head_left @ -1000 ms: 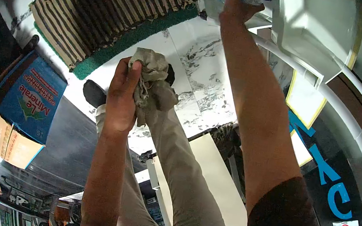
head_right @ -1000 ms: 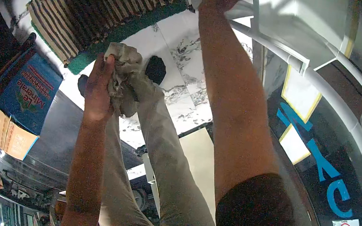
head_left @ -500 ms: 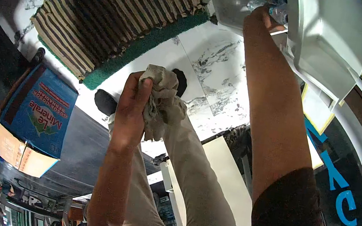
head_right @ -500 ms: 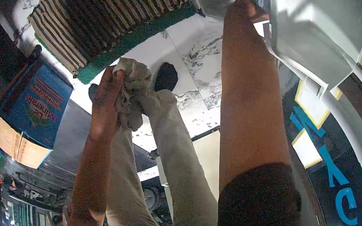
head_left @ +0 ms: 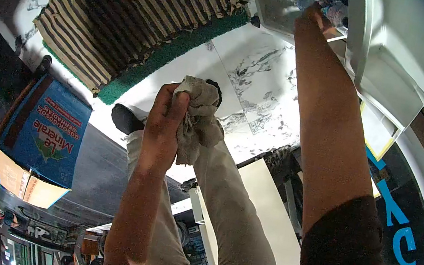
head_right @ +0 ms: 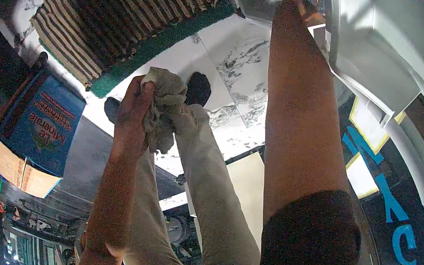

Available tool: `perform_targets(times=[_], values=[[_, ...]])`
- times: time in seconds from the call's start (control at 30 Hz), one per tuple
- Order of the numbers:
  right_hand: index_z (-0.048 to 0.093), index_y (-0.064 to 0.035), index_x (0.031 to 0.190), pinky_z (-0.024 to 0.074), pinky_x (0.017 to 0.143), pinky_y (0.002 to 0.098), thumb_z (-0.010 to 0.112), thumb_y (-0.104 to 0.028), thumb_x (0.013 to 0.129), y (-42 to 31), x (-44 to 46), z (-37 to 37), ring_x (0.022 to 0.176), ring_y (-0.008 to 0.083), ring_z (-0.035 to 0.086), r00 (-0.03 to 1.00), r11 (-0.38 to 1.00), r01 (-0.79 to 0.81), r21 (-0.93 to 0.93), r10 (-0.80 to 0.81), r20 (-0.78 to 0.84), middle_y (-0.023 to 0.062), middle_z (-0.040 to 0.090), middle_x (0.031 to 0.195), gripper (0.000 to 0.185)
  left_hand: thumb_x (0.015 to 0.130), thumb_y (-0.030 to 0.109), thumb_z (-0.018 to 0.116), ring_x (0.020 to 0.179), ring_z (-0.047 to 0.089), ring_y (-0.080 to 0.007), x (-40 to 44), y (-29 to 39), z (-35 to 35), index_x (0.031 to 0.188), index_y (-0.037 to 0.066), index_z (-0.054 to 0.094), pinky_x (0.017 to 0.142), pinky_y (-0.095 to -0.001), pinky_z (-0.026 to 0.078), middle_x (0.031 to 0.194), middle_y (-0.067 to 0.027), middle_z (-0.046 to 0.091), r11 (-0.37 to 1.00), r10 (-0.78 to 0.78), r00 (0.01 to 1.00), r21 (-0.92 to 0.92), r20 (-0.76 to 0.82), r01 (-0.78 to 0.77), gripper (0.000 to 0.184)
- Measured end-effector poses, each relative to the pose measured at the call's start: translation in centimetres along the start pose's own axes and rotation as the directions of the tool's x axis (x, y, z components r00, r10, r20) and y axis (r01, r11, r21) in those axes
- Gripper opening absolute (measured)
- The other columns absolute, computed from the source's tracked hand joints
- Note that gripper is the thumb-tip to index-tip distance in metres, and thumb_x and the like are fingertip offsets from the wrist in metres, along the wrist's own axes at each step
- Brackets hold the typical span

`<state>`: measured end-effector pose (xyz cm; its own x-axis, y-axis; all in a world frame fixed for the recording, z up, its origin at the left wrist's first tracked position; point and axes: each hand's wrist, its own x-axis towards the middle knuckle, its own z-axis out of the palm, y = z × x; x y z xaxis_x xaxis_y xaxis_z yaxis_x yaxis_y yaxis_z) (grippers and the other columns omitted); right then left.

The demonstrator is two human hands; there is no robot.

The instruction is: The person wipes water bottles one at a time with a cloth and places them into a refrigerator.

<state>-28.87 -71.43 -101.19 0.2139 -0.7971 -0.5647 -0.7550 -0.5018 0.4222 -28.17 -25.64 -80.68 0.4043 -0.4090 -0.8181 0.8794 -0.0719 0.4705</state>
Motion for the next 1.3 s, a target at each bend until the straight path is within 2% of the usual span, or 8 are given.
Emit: perform_targets(times=[0.27,0.37,0.43,0.5,0.53,0.57,0.83,1.3], values=[[0.046,0.0060,0.149,0.0407,0.112,0.0538,0.063,-0.034,0.104,-2.3,-5.9,-3.4,0.139,0.0402,0.052,0.957,0.906,0.251,-0.340,-0.179,0.231,0.0332,0.051,0.148,0.063,0.108,0.046,0.060,0.114,0.064,-0.0217,-2.1,1.1,-1.9,0.143,0.006,0.054,0.098,-0.0398,0.053,0.126,-0.0097,0.065,0.994,0.068,0.998,-0.085,0.003,-0.068,0.054],[0.057,0.0050,0.145,0.0395,0.110,0.0575,0.054,-0.028,0.107,-5.7,-11.0,0.8,0.143,0.0411,0.048,0.942,0.817,0.021,0.577,0.177,-0.285,0.0327,0.051,0.152,0.051,0.109,0.045,0.058,0.114,0.065,-0.0227,-4.1,3.5,-0.8,0.145,0.006,0.053,0.098,-0.0411,0.054,0.125,-0.0088,0.064,0.944,0.028,0.994,-0.324,-0.103,-0.060,0.053],[0.051,0.0047,0.148,0.0388,0.112,0.0550,0.055,-0.027,0.107,-7.5,-18.9,-1.5,0.140,0.0407,0.050,0.940,0.956,0.136,0.259,-0.042,-0.338,0.0276,0.052,0.150,0.052,0.109,0.047,0.056,0.116,0.065,-0.0235,-5.1,3.5,-1.3,0.146,0.007,0.052,0.099,-0.0427,0.054,0.126,-0.0081,0.064,0.932,0.065,0.984,-0.342,-0.168,-0.119,0.054],[0.046,0.0026,0.150,0.0412,0.113,0.0518,0.053,-0.026,0.107,-8.3,-23.8,0.7,0.132,0.0399,0.053,0.884,0.092,0.465,0.880,0.001,-0.467,0.0261,0.052,0.144,0.052,0.110,0.047,0.055,0.117,0.063,-0.0228,-7.8,5.3,-1.4,0.146,0.008,0.052,0.101,-0.0424,0.053,0.128,-0.0082,0.063,0.932,0.148,0.980,-0.313,-0.131,-0.182,0.054],[0.043,0.0014,0.150,0.0446,0.110,0.0495,0.053,-0.026,0.108,-8.3,-28.1,-0.4,0.128,0.0377,0.055,0.827,0.188,0.560,0.807,-0.081,-0.556,0.0248,0.051,0.142,0.051,0.110,0.035,0.057,0.132,0.057,-0.0254,-9.9,6.6,-1.6,0.157,0.005,0.046,0.114,-0.0402,0.044,0.148,-0.0153,0.056,0.947,0.130,0.988,-0.286,-0.080,-0.148,0.057],[0.041,0.0001,0.150,0.0479,0.107,0.0472,0.053,-0.025,0.108,-7.8,-32.8,-1.7,0.124,0.0355,0.057,0.757,0.271,0.651,0.709,-0.168,-0.631,0.0236,0.051,0.139,0.051,0.111,0.041,0.055,0.118,0.063,-0.0218,-11.6,8.2,-1.3,0.145,0.008,0.052,0.102,-0.0409,0.051,0.129,-0.0088,0.063,0.969,0.193,0.976,-0.135,-0.103,-0.206,0.047],[0.036,-0.0041,0.157,0.0519,0.101,0.0416,0.060,-0.034,0.109,1.3,-56.0,-18.6,0.112,0.0259,0.064,0.657,-0.301,0.401,0.865,-0.564,-0.501,0.0179,0.055,0.140,0.062,0.112,0.031,0.053,0.112,0.064,-0.0202,-27.5,16.3,-2.0,0.134,0.005,0.058,0.100,-0.0354,0.051,0.125,-0.0082,0.065,0.886,0.235,0.946,-0.350,-0.221,-0.302,0.034],[0.043,-0.0028,0.153,0.0583,0.092,0.0349,0.056,-0.018,0.109,13.5,-73.3,-47.0,0.105,0.0228,0.071,0.344,-0.443,0.295,0.847,-0.777,-0.527,0.0164,0.069,0.122,0.048,0.108,0.023,0.058,0.126,0.061,-0.0210,-55.2,32.9,3.3,0.142,0.008,0.054,0.109,-0.0380,0.049,0.135,-0.0066,0.064,0.555,0.697,0.693,-0.471,-0.186,-0.685,0.038]])
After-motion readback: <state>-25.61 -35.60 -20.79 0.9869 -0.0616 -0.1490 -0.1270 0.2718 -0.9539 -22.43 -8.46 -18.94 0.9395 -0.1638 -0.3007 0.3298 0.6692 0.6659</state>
